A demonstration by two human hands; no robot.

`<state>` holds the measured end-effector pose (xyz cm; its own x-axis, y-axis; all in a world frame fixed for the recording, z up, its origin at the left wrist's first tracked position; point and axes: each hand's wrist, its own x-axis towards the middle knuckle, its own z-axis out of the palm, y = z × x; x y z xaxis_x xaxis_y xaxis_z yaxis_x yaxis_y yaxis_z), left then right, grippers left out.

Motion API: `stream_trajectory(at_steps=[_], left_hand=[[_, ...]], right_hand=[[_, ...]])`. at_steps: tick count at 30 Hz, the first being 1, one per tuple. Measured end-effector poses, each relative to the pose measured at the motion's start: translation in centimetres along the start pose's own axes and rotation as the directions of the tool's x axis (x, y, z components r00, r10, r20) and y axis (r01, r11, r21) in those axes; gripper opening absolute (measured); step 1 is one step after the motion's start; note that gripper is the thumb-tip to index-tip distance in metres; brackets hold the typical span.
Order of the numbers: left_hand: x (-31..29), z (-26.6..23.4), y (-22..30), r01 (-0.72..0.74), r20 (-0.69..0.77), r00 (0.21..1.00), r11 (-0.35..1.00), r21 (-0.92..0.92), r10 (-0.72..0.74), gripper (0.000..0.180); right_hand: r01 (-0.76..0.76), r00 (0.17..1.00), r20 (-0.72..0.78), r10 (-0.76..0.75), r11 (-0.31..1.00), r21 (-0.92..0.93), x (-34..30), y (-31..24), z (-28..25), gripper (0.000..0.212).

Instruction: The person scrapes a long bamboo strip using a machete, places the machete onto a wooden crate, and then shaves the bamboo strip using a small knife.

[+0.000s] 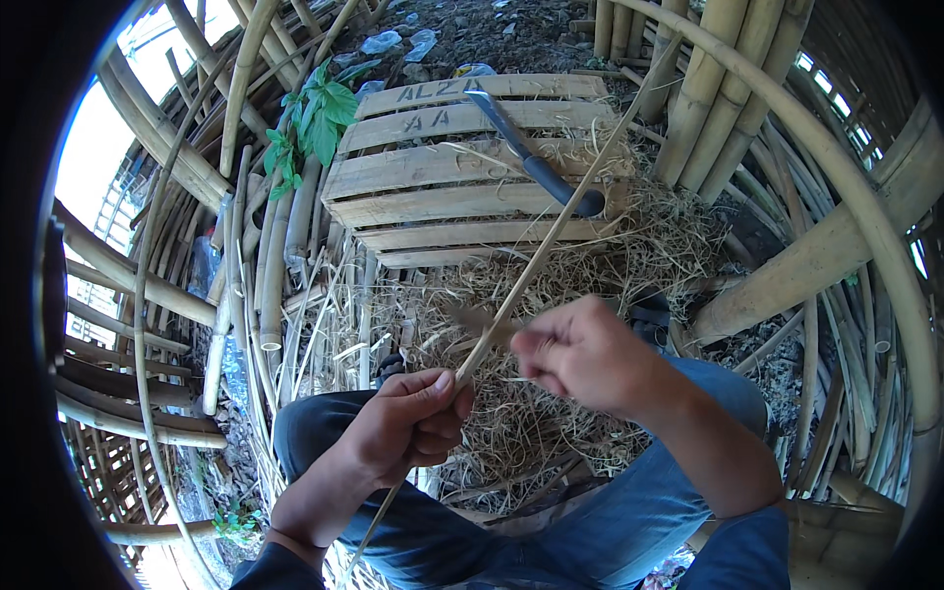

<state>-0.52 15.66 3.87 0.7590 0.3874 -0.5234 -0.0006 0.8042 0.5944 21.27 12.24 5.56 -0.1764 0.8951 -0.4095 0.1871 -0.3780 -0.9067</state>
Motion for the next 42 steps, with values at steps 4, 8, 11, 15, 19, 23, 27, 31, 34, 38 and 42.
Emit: stream_trajectory(at_steps=[4, 8, 11, 15, 19, 23, 27, 31, 34, 38, 42], left_hand=[[-0.8, -0.7, -0.5, 0.096, 0.018, 0.995, 0.995, -0.009, -0.096, 0.031], [-0.8, -1.1, -0.9, 0.056, -0.003, 0.998, 0.998, -0.006, -0.056, 0.030], [-0.9, -1.3, -0.9, -0.016, -0.038, 0.999, 1.000, -0.011, 0.016, 0.029], [-0.8, -1.0, -1.0, -0.052, -0.022, 0.998, 0.998, 0.039, 0.053, 0.025], [-1.2, -1.0, -1.3, -0.064, -0.058, 0.996, 0.995, 0.073, 0.069, 0.020], [-1.4, -0.7, -1.4, -0.105, -0.062, 0.992, 0.986, 0.132, 0.114, 0.023], [-1.5, -0.5, -1.1, -0.070, -0.097, 0.992, 0.992, 0.109, 0.081, 0.025], [-2.0, -1.0, -1.0, -0.070, -0.067, 0.995, 0.996, 0.061, 0.074, 0.025], [-2.2, -0.9, -0.9, -0.068, -0.087, 0.993, 0.995, 0.079, 0.075, 0.026], [-2.3, -0.7, -0.9, -0.053, -0.115, 0.991, 0.992, 0.116, 0.067, 0.026], [-2.7, -1.0, -1.0, -0.072, -0.122, 0.989, 0.991, 0.117, 0.086, 0.026]], right_hand=[[0.024, 0.941, -0.337, 0.032, 0.987, 0.160, -0.1, -0.9, -4.5, 0.025], [0.109, 0.933, -0.360, -0.016, 0.965, 0.238, -0.5, -0.2, -5.2, 0.025], [0.039, 0.999, -0.042, -0.031, 0.980, 0.196, -0.8, -0.4, -1.5, 0.024], [-0.024, 0.978, 0.207, 0.002, 0.995, 0.102, -0.6, -0.3, 2.8, 0.028], [-0.174, 0.942, 0.306, 0.137, 0.980, 0.096, 0.1, 0.2, 3.3, 0.033], [-0.215, 0.931, 0.328, 0.163, 0.968, 0.129, 0.2, 0.1, 2.9, 0.034], [-0.157, 0.963, 0.239, 0.124, 0.980, 0.125, 0.3, 0.2, 2.8, 0.034], [-0.116, 0.985, 0.142, 0.102, 0.989, 0.094, 0.6, -0.2, 1.4, 0.031], [-0.145, 0.988, 0.065, 0.137, 0.979, 0.144, 0.7, -0.4, 0.3, 0.029], [-0.170, 0.985, 0.070, 0.159, 0.964, 0.205, 0.7, -0.1, -0.1, 0.026], [-0.120, 0.991, -0.037, 0.132, 0.966, 0.230, 0.7, -0.4, -1.3, 0.026]])
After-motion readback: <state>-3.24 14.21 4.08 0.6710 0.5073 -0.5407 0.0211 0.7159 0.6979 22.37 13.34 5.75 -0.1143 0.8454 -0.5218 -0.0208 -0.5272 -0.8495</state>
